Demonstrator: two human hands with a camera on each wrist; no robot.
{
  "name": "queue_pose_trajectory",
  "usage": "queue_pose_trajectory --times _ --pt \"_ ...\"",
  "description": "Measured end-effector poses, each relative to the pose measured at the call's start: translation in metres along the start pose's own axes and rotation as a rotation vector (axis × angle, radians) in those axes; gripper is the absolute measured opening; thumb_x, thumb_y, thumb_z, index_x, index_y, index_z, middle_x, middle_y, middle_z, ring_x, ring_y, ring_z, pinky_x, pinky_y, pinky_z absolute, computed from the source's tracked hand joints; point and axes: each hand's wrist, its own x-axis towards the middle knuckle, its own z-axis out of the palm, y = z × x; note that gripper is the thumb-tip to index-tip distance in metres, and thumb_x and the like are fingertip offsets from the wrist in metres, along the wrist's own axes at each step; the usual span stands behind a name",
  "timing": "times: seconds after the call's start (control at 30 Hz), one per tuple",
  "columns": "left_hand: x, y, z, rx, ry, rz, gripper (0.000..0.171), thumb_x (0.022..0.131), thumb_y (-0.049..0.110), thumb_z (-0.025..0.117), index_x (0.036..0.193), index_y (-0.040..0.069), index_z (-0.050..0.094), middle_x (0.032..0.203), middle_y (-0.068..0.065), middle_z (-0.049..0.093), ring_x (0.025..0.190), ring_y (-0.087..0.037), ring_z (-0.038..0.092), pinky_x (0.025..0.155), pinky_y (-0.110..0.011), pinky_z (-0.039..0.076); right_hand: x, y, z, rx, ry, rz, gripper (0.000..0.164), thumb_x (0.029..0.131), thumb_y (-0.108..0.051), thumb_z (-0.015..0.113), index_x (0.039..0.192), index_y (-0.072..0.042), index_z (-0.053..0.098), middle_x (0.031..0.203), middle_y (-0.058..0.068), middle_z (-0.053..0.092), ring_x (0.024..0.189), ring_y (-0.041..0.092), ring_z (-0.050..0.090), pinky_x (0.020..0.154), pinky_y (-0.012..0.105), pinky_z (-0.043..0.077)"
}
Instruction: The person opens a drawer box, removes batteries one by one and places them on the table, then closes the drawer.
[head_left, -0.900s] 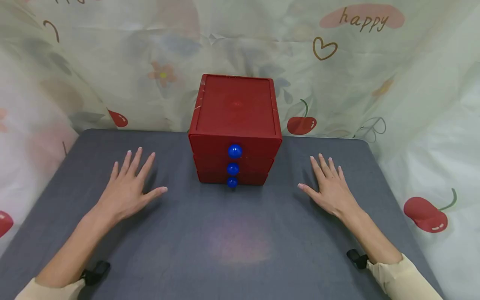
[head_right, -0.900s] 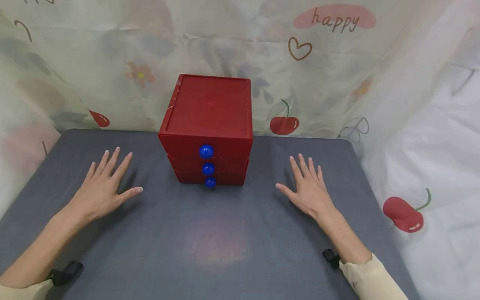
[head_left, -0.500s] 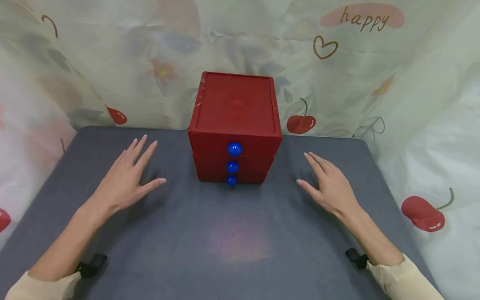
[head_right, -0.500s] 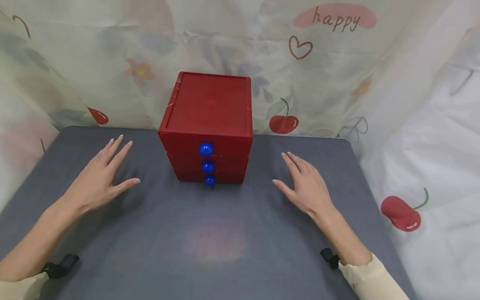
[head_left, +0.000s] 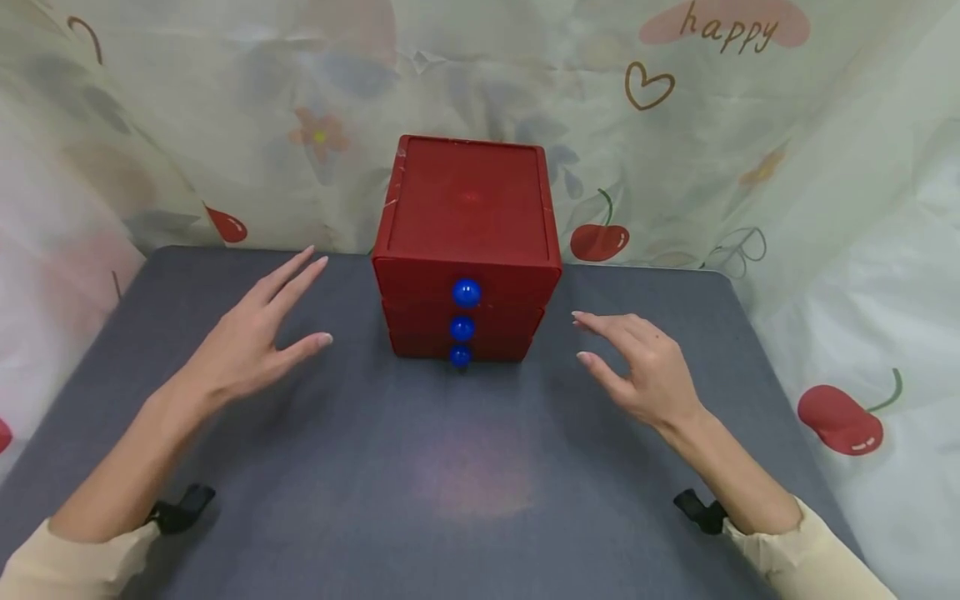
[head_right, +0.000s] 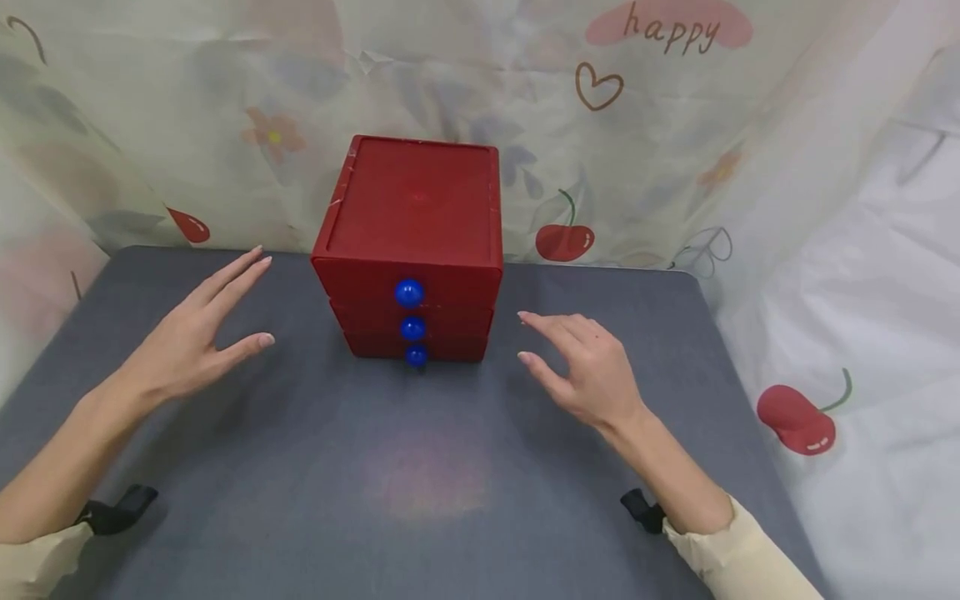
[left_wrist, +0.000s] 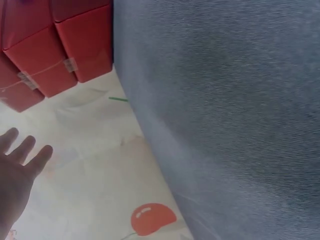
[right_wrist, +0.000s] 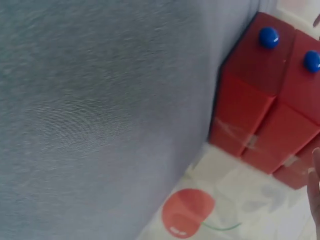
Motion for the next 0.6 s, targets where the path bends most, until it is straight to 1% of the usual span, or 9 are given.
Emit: queue_pose_trajectory --times 0.07,0.2,0.27,0.37,0.5,0.6 --pt "0.003 0.002 -0.002 -0.024 0.005 0.01 0.093 0.086 0.033 0.078 0.159 0.032 0.021 0.164 0.001 0.019 0.144 -0.033 0.029 0.101 -0.065 0.035 0.005 -0.005 0.0 0.031 0.017 -0.027 0.049 0.1 -0.047 0.052 0.126 -0.008 0.069 0.112 0.001 0.072 0.096 0.018 0.068 0.085 0.035 0.051" --pt "0.008 0.006 -0.006 -0.084 0.015 0.017 0.087 0.089 0.031 0.075 0.159 0.034 0.023 0.164 0.003 0.02 0.145 -0.031 0.029 0.102 -0.065 0.034 0.013 -0.013 0.002 0.069 0.011 -0.057 0.047 0.1 -0.045 0.053 0.124 -0.008 0.07 0.113 0.0 0.072 0.096 0.016 0.068 0.085 0.032 0.051" --pt "0.011 0.007 -0.007 -0.116 0.028 0.025 0.083 0.091 0.029 0.073 0.158 0.034 0.025 0.164 0.004 0.021 0.145 -0.03 0.03 0.103 -0.065 0.034 0.016 -0.016 0.004 0.09 0.003 -0.06 0.048 0.1 -0.046 0.053 0.124 -0.008 0.07 0.113 0.0 0.072 0.095 0.016 0.068 0.085 0.032 0.052" --pt "0.016 0.007 -0.008 -0.154 0.056 0.044 0.078 0.093 0.027 0.071 0.158 0.033 0.027 0.163 0.004 0.023 0.144 -0.029 0.032 0.104 -0.064 0.033 0.02 -0.019 0.007 0.116 -0.007 -0.061 0.047 0.1 -0.046 0.052 0.123 -0.009 0.07 0.113 -0.001 0.072 0.09 0.015 0.068 0.082 0.032 0.052" --pt "0.023 0.008 -0.009 -0.184 0.081 0.062 0.074 0.095 0.026 0.068 0.157 0.03 0.03 0.162 0.001 0.026 0.143 -0.028 0.034 0.104 -0.063 0.033 0.026 -0.024 0.011 0.146 -0.032 -0.059 0.048 0.1 -0.048 0.052 0.124 -0.01 0.07 0.113 0.0 0.071 0.086 0.014 0.067 0.08 0.03 0.053" --pt "0.028 0.009 -0.01 -0.207 0.084 0.061 0.072 0.095 0.025 0.067 0.157 0.028 0.03 0.162 0.002 0.027 0.137 -0.031 0.042 0.103 -0.061 0.036 0.031 -0.028 0.013 0.18 -0.056 -0.048 0.049 0.1 -0.048 0.052 0.123 -0.008 0.069 0.116 0.0 0.071 0.088 0.014 0.067 0.082 0.028 0.052"
